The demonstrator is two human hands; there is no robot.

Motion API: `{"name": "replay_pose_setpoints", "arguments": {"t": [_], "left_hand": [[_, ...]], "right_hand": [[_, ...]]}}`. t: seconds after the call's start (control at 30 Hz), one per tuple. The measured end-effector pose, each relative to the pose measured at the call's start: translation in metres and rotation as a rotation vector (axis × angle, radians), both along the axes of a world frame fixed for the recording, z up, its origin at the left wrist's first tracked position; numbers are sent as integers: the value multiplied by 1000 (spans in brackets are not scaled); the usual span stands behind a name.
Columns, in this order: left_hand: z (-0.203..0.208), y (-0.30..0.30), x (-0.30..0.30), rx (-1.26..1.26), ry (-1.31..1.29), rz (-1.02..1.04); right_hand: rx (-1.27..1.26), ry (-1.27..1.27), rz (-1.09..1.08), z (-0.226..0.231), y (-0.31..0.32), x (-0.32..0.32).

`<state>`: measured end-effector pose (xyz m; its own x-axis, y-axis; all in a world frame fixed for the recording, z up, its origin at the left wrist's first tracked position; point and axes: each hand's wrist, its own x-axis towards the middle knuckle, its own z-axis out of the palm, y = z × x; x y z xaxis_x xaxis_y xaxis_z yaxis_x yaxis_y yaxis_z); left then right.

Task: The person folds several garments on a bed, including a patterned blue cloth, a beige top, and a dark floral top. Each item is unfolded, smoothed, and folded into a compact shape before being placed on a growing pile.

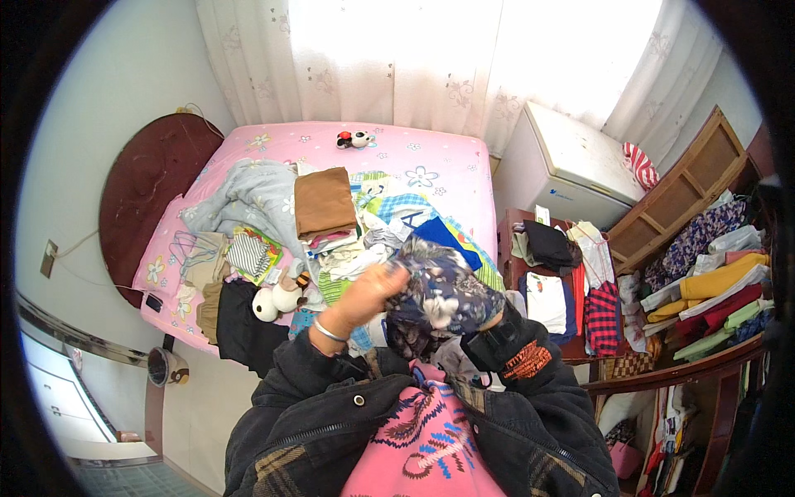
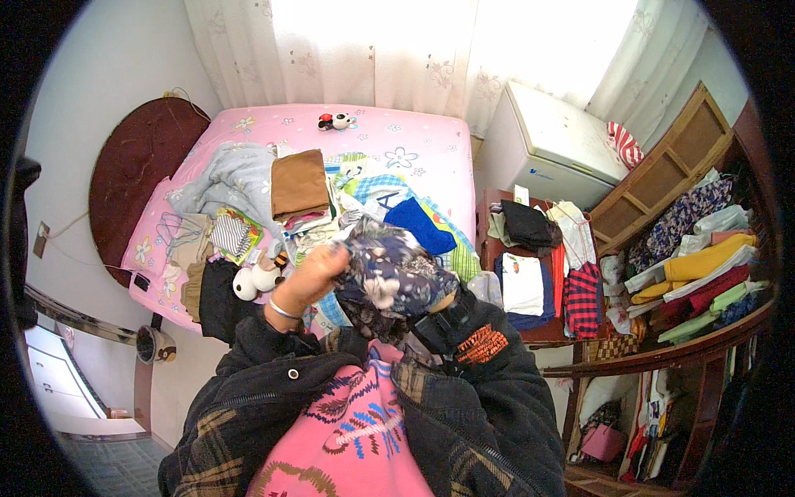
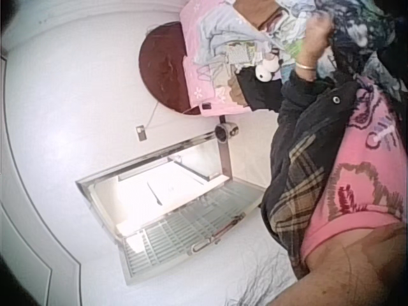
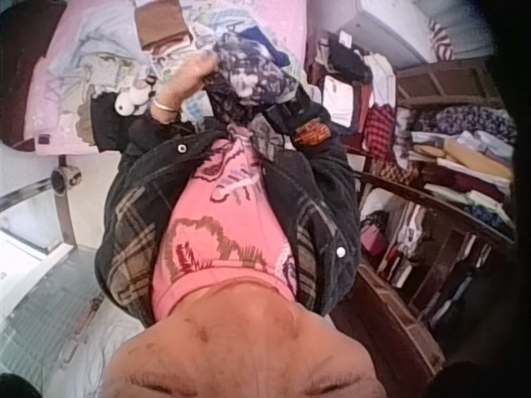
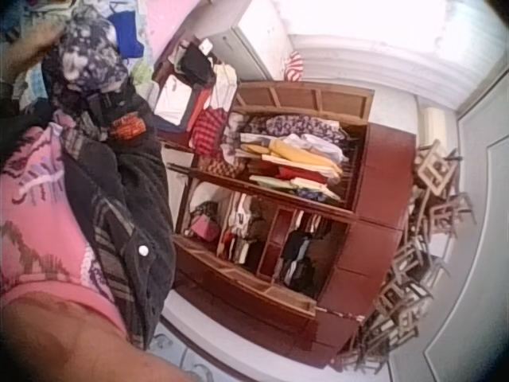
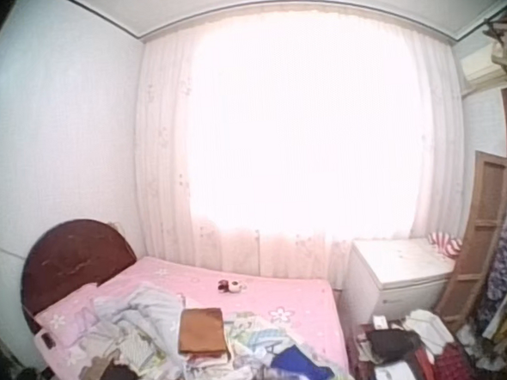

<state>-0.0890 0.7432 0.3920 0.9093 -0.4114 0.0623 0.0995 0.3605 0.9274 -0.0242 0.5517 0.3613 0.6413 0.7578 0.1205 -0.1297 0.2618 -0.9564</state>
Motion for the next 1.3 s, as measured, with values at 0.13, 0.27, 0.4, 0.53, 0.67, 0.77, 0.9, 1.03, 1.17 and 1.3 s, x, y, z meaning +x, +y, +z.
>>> {"name": "replay_pose_setpoints", "arguments": {"t": [0.13, 0.27, 0.4, 0.53, 0.67, 0.77, 0.9, 1.03, 1.17, 1.3], "left_hand": [[2, 54, 25, -518, 75, 261], [15, 118, 18, -686, -4, 375], [21, 134, 15, -640, -76, 357], [32, 132, 22, -266, -112, 629], [37, 142, 24, -110, -130, 753], [31, 148, 31, -67, -118, 800], [41, 156, 51, 467, 72, 863], [86, 165, 39, -379, -159, 324], [116, 120, 47, -477, 28, -218], [143, 76, 46, -567, -76, -277]], "right_hand": [[270, 267, 196, 29, -11, 2], [121, 219, -357, 87, -70, 29], [287, 88, -544, 121, -112, 53], [174, -157, -704, 146, -125, 54], [268, -257, -854, 167, -137, 61], [305, -295, -920, 175, -145, 69], [347, -349, -955, 185, -154, 80], [194, -460, -1008, 186, -163, 98], [-354, -601, -912, 171, -168, 131], [-1132, -751, -931, 144, -151, 131]]}}
